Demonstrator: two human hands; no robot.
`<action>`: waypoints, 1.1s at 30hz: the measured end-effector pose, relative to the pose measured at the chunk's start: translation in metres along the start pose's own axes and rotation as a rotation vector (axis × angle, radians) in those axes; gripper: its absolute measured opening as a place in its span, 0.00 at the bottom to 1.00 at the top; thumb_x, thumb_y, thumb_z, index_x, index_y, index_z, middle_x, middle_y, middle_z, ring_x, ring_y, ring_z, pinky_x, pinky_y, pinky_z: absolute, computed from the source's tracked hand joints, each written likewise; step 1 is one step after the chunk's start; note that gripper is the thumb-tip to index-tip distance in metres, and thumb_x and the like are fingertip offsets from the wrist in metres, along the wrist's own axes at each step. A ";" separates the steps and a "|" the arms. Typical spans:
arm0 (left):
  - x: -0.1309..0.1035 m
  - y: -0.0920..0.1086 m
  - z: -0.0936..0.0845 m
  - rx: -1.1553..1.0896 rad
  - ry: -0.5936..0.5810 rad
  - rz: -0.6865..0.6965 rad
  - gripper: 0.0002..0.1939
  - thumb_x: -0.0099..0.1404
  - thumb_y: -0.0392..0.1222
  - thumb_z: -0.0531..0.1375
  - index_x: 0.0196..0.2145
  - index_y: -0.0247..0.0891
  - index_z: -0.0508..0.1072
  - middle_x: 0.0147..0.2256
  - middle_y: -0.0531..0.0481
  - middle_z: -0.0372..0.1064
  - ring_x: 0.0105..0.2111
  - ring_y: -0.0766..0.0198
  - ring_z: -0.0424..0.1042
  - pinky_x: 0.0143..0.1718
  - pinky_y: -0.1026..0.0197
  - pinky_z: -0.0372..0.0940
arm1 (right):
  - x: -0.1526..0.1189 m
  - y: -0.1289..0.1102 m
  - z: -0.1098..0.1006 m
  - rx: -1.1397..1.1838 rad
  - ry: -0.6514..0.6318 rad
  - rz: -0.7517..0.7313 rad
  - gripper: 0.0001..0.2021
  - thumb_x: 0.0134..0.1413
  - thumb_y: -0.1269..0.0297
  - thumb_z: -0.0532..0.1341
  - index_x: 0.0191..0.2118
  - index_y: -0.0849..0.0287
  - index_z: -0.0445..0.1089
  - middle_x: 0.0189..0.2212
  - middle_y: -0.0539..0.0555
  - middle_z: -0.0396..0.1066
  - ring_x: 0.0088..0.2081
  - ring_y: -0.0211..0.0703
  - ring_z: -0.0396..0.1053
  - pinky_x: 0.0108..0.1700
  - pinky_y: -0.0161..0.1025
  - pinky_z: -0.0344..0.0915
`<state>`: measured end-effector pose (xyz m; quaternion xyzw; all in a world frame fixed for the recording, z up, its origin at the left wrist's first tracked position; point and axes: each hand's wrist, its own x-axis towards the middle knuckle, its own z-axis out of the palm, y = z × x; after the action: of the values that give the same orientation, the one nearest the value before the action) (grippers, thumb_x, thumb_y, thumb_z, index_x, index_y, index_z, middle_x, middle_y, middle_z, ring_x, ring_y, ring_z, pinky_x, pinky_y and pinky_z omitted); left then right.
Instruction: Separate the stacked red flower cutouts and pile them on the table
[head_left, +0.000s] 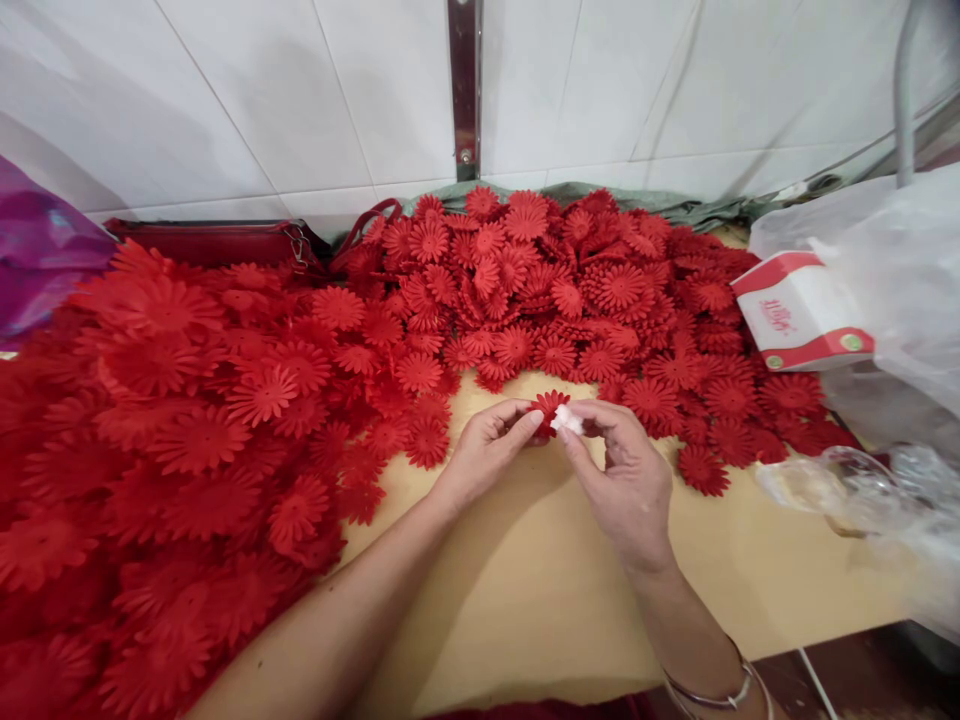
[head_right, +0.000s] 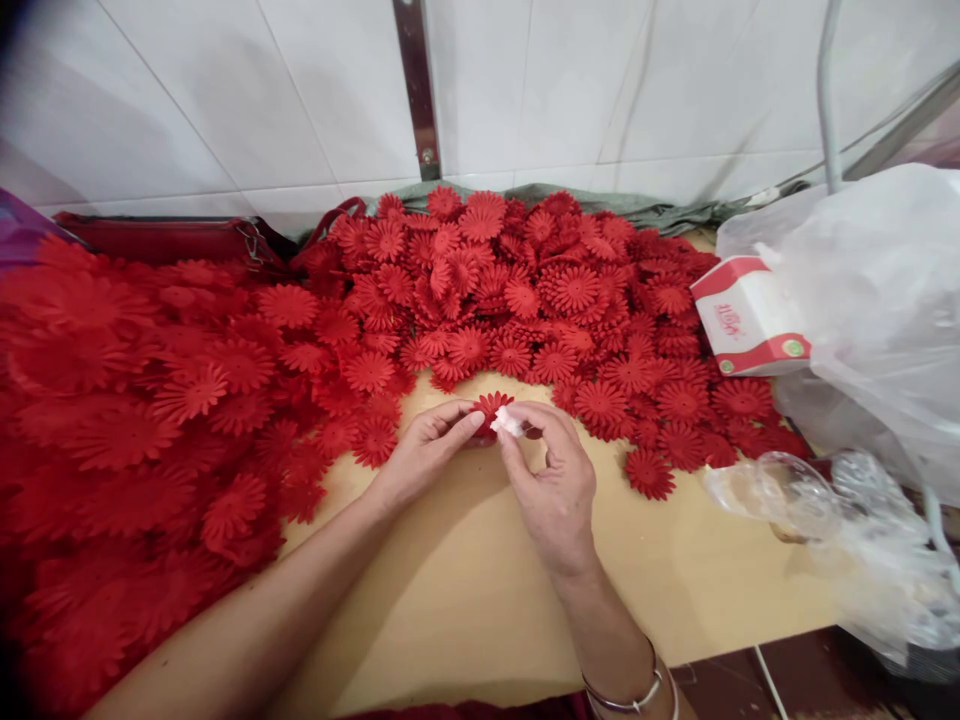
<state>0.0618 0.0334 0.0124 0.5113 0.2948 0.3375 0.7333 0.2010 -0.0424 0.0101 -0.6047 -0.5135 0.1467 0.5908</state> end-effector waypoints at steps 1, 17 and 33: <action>0.000 -0.001 0.000 -0.012 -0.001 -0.005 0.18 0.64 0.53 0.66 0.42 0.35 0.79 0.40 0.47 0.77 0.39 0.64 0.74 0.45 0.62 0.69 | 0.000 0.000 0.000 -0.018 0.039 0.001 0.11 0.59 0.66 0.65 0.48 0.54 0.74 0.46 0.56 0.73 0.47 0.46 0.73 0.52 0.51 0.72; -0.003 -0.005 0.004 0.172 -0.014 0.049 0.15 0.66 0.49 0.64 0.42 0.35 0.80 0.40 0.45 0.79 0.41 0.60 0.75 0.47 0.60 0.67 | 0.001 -0.005 -0.003 -0.285 -0.031 -0.213 0.09 0.63 0.71 0.62 0.46 0.54 0.76 0.43 0.55 0.76 0.46 0.45 0.74 0.53 0.49 0.73; 0.005 -0.007 -0.003 -0.231 0.089 -0.098 0.17 0.55 0.51 0.71 0.37 0.36 0.79 0.34 0.50 0.78 0.36 0.62 0.76 0.44 0.56 0.73 | 0.001 -0.007 -0.004 -0.318 0.110 -0.179 0.08 0.62 0.69 0.64 0.45 0.54 0.76 0.41 0.55 0.72 0.42 0.44 0.72 0.46 0.47 0.73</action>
<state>0.0636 0.0372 0.0044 0.3928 0.3108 0.3552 0.7893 0.2013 -0.0449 0.0178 -0.6497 -0.5487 -0.0226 0.5256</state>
